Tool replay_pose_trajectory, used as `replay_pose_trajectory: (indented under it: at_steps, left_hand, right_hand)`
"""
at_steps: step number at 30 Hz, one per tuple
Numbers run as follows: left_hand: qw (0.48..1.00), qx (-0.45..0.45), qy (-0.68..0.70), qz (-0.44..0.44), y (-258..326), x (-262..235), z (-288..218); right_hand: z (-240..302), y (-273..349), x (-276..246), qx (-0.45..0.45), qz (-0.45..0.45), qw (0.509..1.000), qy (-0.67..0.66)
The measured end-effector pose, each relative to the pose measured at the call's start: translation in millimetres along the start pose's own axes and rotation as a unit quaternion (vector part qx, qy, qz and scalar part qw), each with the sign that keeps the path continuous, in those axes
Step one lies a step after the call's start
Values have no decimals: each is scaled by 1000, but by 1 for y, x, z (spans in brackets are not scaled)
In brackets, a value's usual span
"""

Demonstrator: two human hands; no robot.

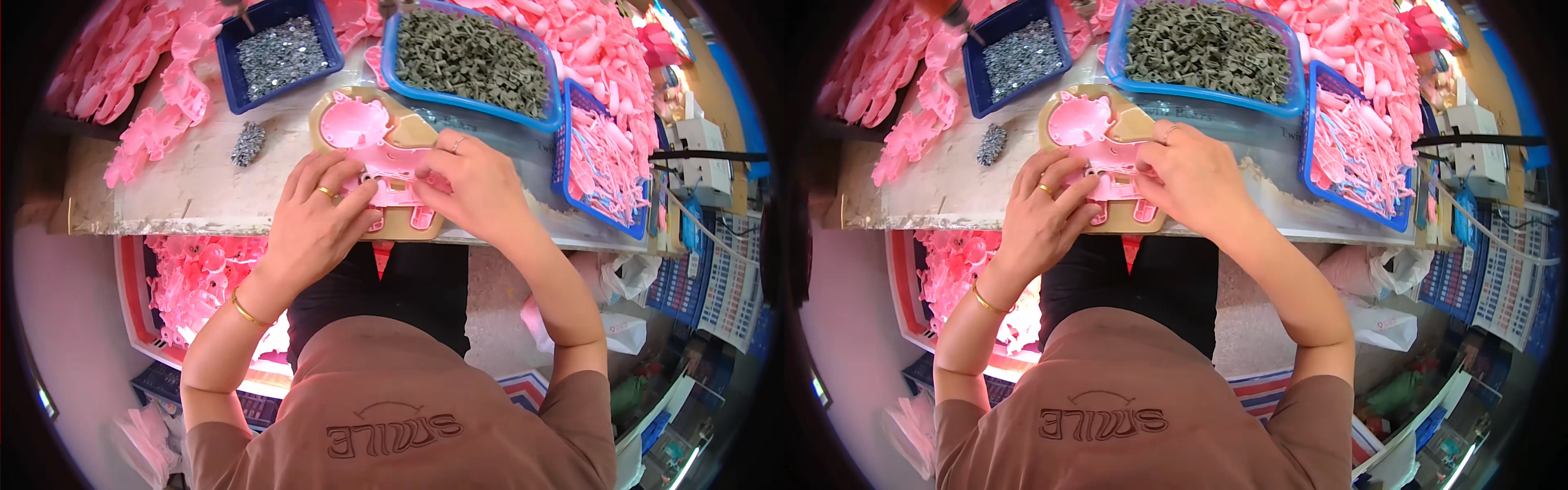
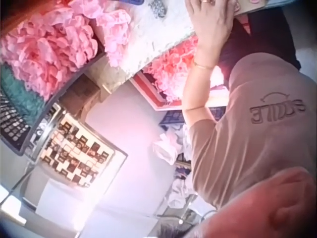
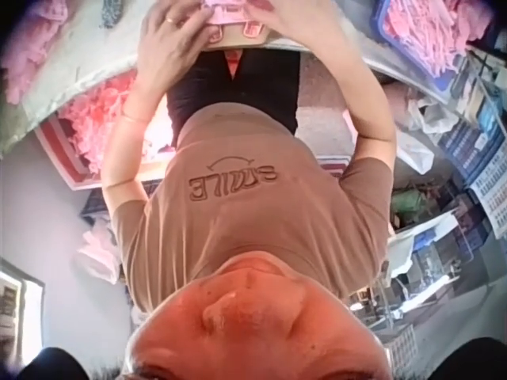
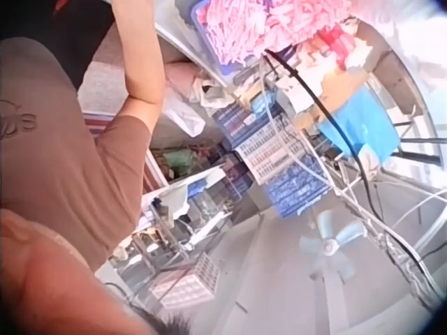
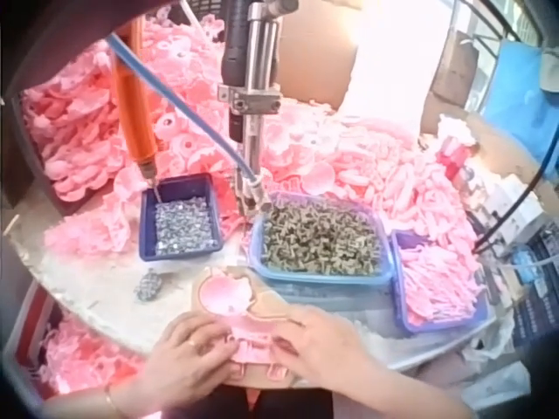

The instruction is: Assembling pink toy components using glue and a hand tool at a workbench.

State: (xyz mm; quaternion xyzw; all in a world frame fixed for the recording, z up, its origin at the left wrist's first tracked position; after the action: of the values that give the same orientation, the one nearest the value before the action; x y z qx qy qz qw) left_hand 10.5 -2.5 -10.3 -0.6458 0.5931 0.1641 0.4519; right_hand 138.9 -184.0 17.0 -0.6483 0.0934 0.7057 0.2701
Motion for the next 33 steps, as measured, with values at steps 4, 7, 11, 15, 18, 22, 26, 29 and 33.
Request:
replay_pose_trajectory:
  at_steps: [4,7,11,15,18,22,26,29,33]
  left_hand:
    - [1000,1,2,2,0,1,-2]
    - [1000,-3,9,6,-1,2,-2]
    - [1000,-5,4,2,0,4,-3]
    - [1000,-6,1,-2,-2,5,-3]
    - [1000,-5,3,-3,-3,3,-3]
    - [1000,-1,0,-16,-2,1,-2]
    - [1000,-8,22,-6,-2,0,-1]
    - [999,-19,25,-5,1,-2,1]
    - [992,22,86,-85,-16,-15,4]
  right_hand:
    - [2,7,5,14,-47,999,7]
    - [3,11,6,19,-73,997,19]
    - [2,10,5,20,-100,994,24]
    - [-1,6,4,45,-46,998,-3]
    - [0,4,3,67,18,998,-1]
    - [-2,-4,2,72,78,994,2]
    - [12,-39,-20,43,72,996,-29]
    - [48,-112,-47,-4,-213,966,-149]
    - [71,-238,-71,-43,-422,890,-167]
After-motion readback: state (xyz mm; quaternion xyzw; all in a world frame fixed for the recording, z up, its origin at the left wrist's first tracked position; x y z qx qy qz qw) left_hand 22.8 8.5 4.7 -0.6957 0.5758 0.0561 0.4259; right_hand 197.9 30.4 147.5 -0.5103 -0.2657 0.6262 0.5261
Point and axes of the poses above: each hand's wrist, its own y-axis away from the middle knuckle, its own x-axis out of the palm, z = x × y, the point moved 1 cm from there along -y, towards the middle knuckle, and after that the axes turned 15 degrees about y, right-handed, at the moved point
